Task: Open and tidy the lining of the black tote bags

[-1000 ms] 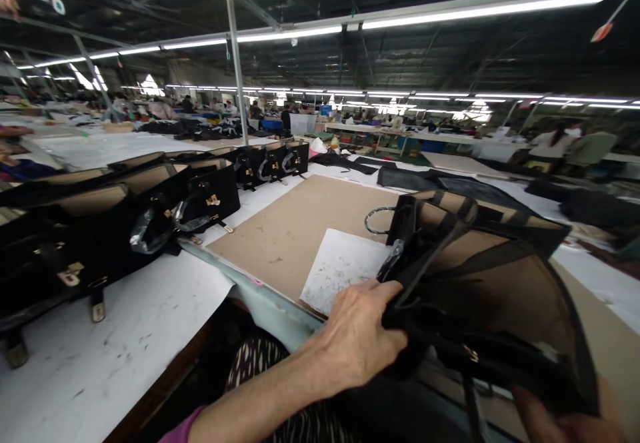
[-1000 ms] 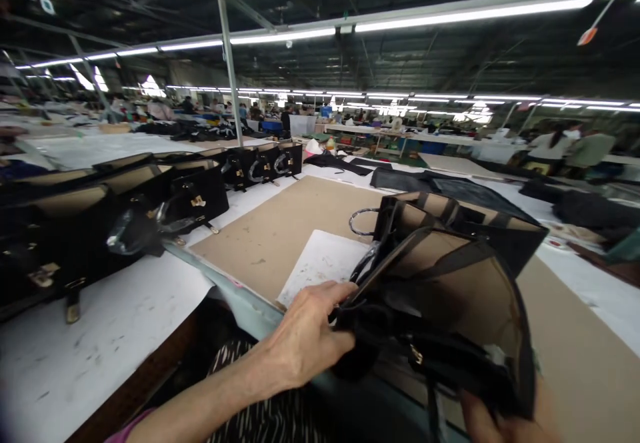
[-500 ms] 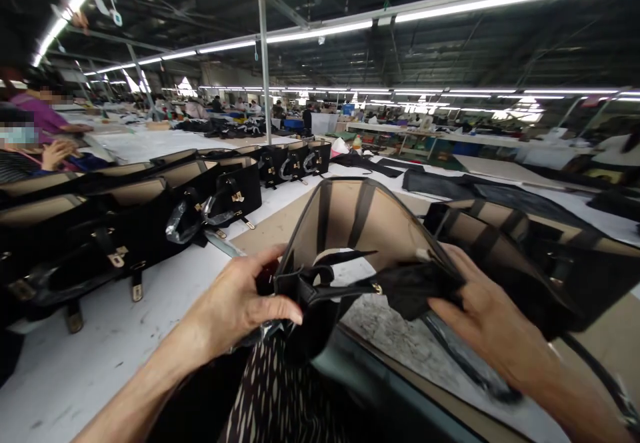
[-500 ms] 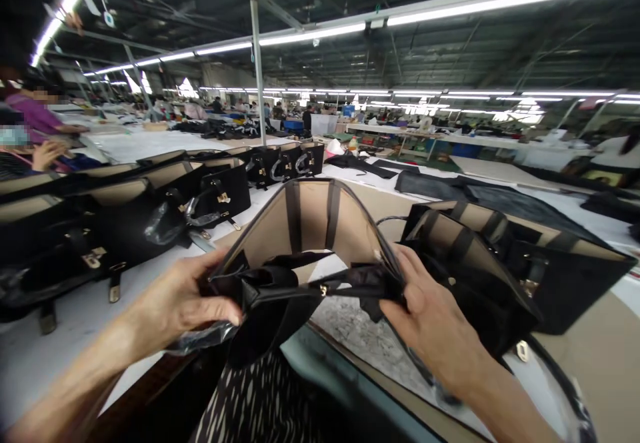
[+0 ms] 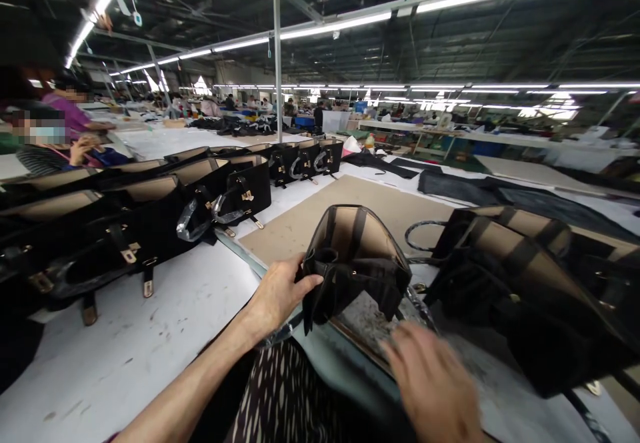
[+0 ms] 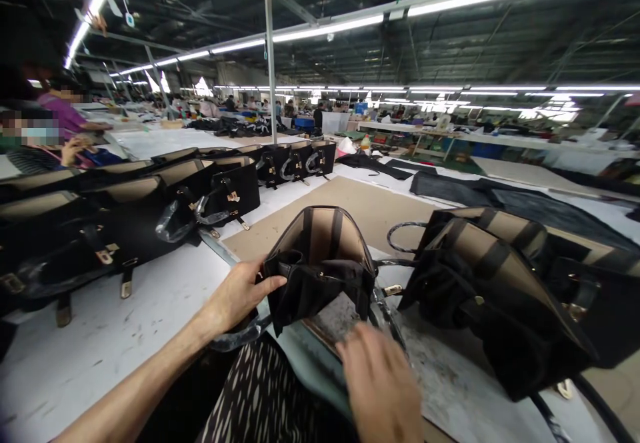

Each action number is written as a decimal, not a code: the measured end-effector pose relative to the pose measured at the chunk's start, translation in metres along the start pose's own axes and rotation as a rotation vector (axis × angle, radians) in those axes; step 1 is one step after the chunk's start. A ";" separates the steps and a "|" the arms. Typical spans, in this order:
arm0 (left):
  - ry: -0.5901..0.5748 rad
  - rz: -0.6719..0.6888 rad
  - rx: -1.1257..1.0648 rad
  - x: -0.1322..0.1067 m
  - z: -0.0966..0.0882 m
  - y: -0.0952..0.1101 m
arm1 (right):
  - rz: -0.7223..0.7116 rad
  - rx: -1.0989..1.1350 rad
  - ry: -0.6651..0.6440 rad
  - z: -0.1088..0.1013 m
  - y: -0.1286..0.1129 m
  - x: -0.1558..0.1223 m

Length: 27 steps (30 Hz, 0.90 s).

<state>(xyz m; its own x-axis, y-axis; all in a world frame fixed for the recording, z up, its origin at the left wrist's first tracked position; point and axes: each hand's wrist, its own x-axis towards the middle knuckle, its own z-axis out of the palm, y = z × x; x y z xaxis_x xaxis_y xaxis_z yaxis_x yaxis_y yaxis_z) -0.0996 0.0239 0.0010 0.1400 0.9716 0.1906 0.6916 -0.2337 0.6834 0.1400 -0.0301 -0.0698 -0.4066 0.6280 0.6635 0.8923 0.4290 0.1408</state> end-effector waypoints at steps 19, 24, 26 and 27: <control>-0.170 -0.086 -0.271 -0.041 -0.017 0.022 | 0.283 0.466 -0.380 0.078 -0.031 0.101; -0.158 -0.174 -0.196 -0.045 -0.017 0.018 | 0.276 0.324 -0.636 0.018 -0.017 0.039; -0.144 -0.216 -0.154 -0.048 -0.014 0.016 | 0.344 0.227 -0.441 -0.007 -0.002 0.025; -0.132 -0.223 -0.143 -0.050 -0.013 0.016 | 0.380 0.173 -0.263 -0.015 0.006 0.023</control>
<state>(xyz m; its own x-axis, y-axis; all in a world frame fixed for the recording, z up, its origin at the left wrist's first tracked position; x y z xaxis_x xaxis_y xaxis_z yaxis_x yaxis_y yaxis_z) -0.1047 -0.0287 0.0121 0.0933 0.9937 -0.0624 0.6103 -0.0076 0.7921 0.1385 -0.0230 -0.0426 -0.1143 0.8941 0.4329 0.9505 0.2252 -0.2141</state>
